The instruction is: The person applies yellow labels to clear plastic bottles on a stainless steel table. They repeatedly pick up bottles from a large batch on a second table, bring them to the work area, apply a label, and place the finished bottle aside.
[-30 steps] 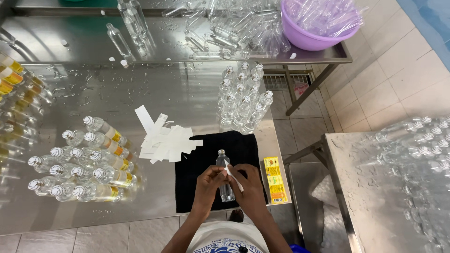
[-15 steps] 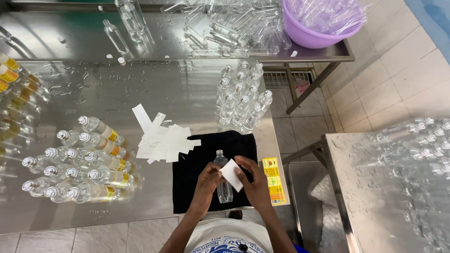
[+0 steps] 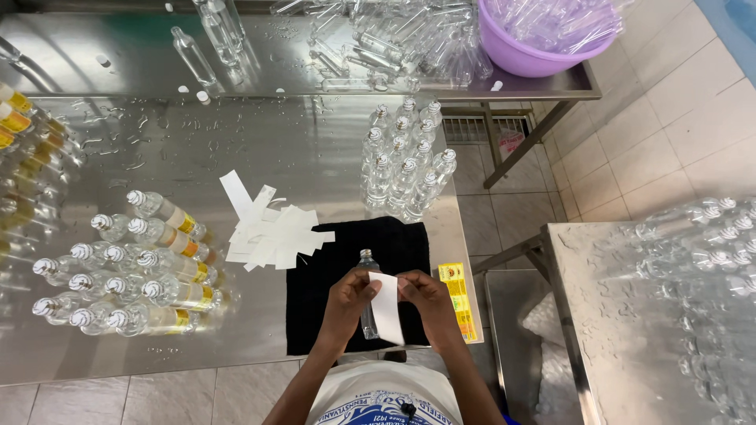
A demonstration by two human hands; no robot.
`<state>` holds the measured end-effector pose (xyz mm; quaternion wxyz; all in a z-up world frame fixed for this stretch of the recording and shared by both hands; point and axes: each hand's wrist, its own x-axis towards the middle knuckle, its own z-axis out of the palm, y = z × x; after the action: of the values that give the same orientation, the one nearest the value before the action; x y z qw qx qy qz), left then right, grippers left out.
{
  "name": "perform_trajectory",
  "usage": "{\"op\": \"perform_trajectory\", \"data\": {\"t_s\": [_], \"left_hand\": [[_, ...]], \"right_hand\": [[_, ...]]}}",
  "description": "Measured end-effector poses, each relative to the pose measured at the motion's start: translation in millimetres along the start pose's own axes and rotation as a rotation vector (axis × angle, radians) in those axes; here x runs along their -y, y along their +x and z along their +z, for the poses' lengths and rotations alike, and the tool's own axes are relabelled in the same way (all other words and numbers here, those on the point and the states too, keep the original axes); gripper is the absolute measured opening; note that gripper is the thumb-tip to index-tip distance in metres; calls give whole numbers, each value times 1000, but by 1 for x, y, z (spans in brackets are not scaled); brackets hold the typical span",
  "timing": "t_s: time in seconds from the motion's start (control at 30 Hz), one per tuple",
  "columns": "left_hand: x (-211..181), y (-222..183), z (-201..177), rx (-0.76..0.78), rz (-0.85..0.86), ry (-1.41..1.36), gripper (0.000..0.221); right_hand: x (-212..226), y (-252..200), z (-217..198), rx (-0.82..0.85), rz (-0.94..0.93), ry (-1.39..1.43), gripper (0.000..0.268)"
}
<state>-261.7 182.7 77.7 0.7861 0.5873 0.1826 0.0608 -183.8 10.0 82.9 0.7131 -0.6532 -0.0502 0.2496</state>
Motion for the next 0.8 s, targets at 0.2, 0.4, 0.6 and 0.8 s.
{"op": "perform_trajectory", "data": {"t_s": [0.2, 0.4, 0.6, 0.8], "left_hand": [[-3, 0, 5, 6, -7, -10, 21], [-9, -2, 7, -12, -18, -8, 27], [7, 6, 5, 1, -114, -272, 21], [28, 13, -3, -4, -130, -289, 18]], "right_hand": [[22, -6, 1, -10, -29, -163, 20], [4, -3, 2, 3, -5, -32, 17], [-5, -2, 7, 146, 110, 315, 16], [-3, -4, 14, -18, 50, 35, 12]]}}
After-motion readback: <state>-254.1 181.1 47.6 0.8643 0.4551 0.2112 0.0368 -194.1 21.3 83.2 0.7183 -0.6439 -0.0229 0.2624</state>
